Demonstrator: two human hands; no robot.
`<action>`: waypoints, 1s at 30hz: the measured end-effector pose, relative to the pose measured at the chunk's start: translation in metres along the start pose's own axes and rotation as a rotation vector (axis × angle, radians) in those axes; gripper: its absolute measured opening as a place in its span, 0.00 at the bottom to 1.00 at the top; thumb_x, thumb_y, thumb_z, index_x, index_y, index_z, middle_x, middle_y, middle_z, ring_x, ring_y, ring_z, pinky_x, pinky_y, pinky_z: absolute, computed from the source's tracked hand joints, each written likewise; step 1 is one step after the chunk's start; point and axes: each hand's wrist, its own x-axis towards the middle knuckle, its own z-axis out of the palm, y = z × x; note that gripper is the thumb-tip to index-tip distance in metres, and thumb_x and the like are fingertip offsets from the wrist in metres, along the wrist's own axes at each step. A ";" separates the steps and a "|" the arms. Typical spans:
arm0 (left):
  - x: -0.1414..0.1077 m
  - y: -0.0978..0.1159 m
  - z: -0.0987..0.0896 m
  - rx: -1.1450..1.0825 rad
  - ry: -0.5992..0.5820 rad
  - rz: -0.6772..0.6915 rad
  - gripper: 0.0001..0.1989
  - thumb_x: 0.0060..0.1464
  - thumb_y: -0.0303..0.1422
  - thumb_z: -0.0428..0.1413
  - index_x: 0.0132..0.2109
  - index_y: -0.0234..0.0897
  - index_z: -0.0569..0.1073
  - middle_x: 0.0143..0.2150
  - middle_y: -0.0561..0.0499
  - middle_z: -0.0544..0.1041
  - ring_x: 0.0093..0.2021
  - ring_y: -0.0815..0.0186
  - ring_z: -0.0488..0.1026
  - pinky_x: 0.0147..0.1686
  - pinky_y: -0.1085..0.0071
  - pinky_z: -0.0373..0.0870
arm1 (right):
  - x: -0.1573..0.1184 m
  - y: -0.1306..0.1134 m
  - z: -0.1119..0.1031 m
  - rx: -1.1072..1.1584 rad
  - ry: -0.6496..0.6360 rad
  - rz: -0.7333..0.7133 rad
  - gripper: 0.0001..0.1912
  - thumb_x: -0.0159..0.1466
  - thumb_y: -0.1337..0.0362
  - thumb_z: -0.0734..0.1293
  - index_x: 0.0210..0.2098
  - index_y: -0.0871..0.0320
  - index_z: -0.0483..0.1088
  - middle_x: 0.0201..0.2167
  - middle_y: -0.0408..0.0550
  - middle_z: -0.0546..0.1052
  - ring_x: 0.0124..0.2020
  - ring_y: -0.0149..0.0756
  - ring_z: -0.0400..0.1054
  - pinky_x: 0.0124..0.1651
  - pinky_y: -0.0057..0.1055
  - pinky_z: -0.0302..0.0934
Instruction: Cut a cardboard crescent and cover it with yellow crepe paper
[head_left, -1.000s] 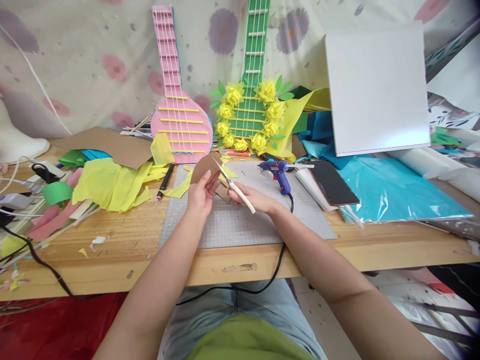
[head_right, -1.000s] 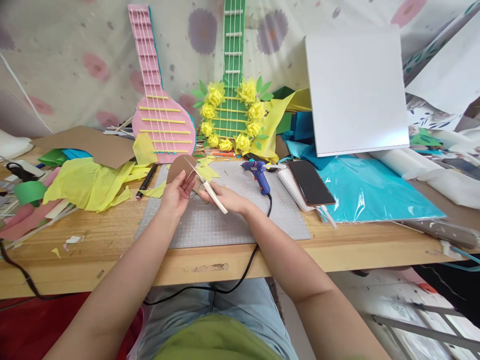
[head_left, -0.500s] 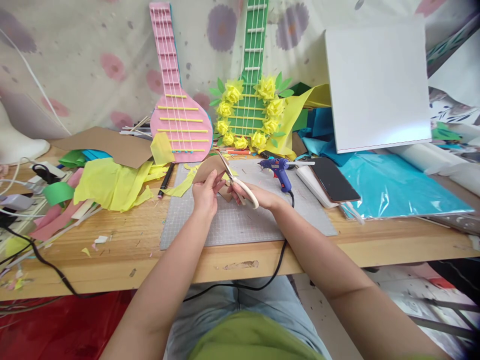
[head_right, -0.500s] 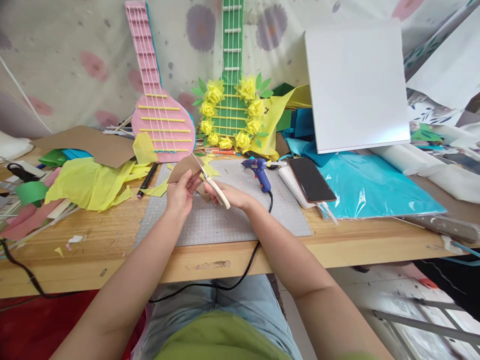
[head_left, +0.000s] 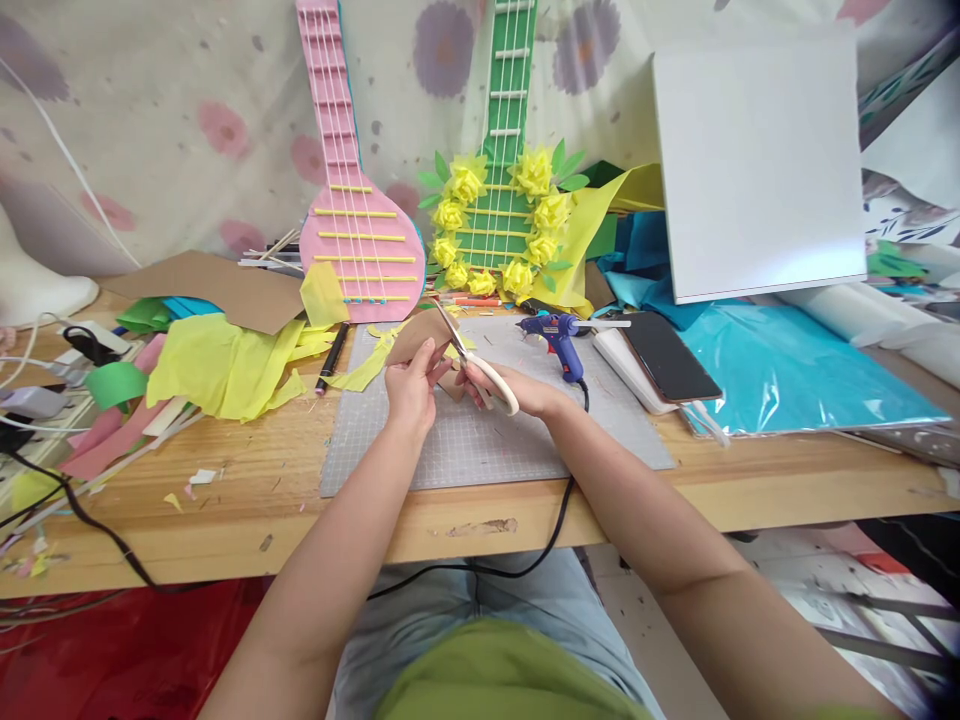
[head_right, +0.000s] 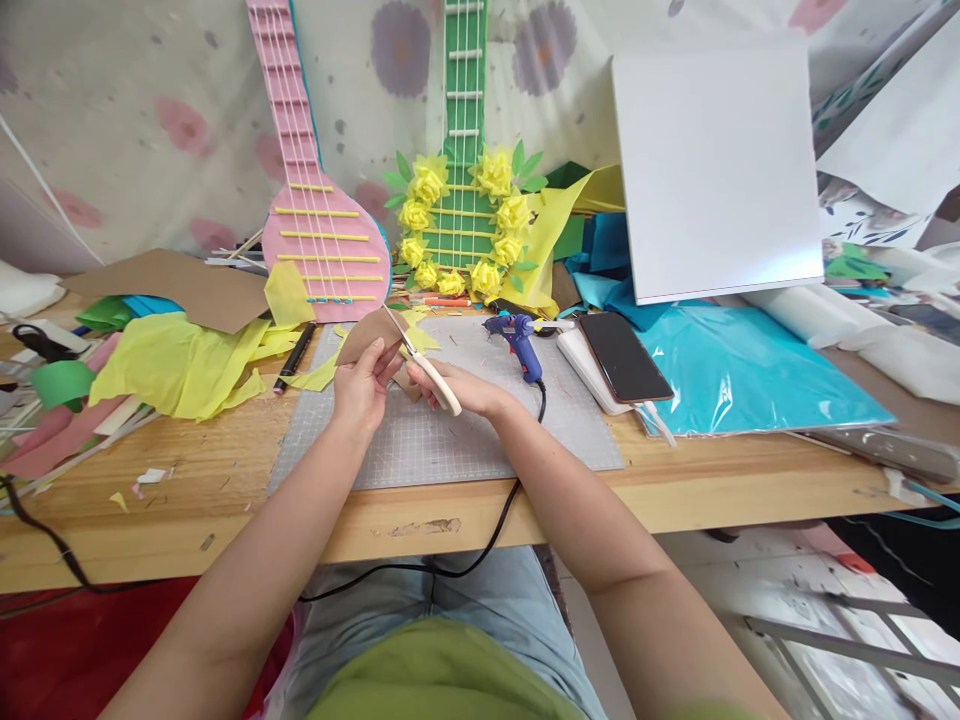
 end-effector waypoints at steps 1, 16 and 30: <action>0.000 0.000 0.000 0.001 0.002 0.000 0.08 0.40 0.25 0.61 0.32 0.31 0.73 0.32 0.48 0.77 0.32 0.67 0.76 0.28 0.77 0.71 | 0.000 0.000 0.000 0.008 0.005 0.006 0.26 0.57 0.38 0.54 0.26 0.57 0.55 0.23 0.40 0.61 0.22 0.25 0.57 0.28 0.28 0.55; -0.002 -0.001 0.001 0.042 0.035 0.005 0.07 0.41 0.26 0.61 0.31 0.31 0.73 0.31 0.48 0.77 0.34 0.65 0.76 0.30 0.75 0.72 | -0.001 -0.002 0.003 0.186 0.027 0.088 0.26 0.55 0.39 0.58 0.27 0.57 0.55 0.20 0.36 0.57 0.19 0.23 0.52 0.22 0.26 0.49; -0.002 0.001 -0.001 0.052 0.011 0.001 0.05 0.43 0.25 0.60 0.32 0.30 0.73 0.31 0.47 0.77 0.34 0.65 0.77 0.28 0.76 0.72 | 0.000 0.004 0.001 0.342 -0.001 0.155 0.26 0.52 0.40 0.63 0.27 0.57 0.54 0.17 0.33 0.54 0.16 0.20 0.48 0.18 0.22 0.44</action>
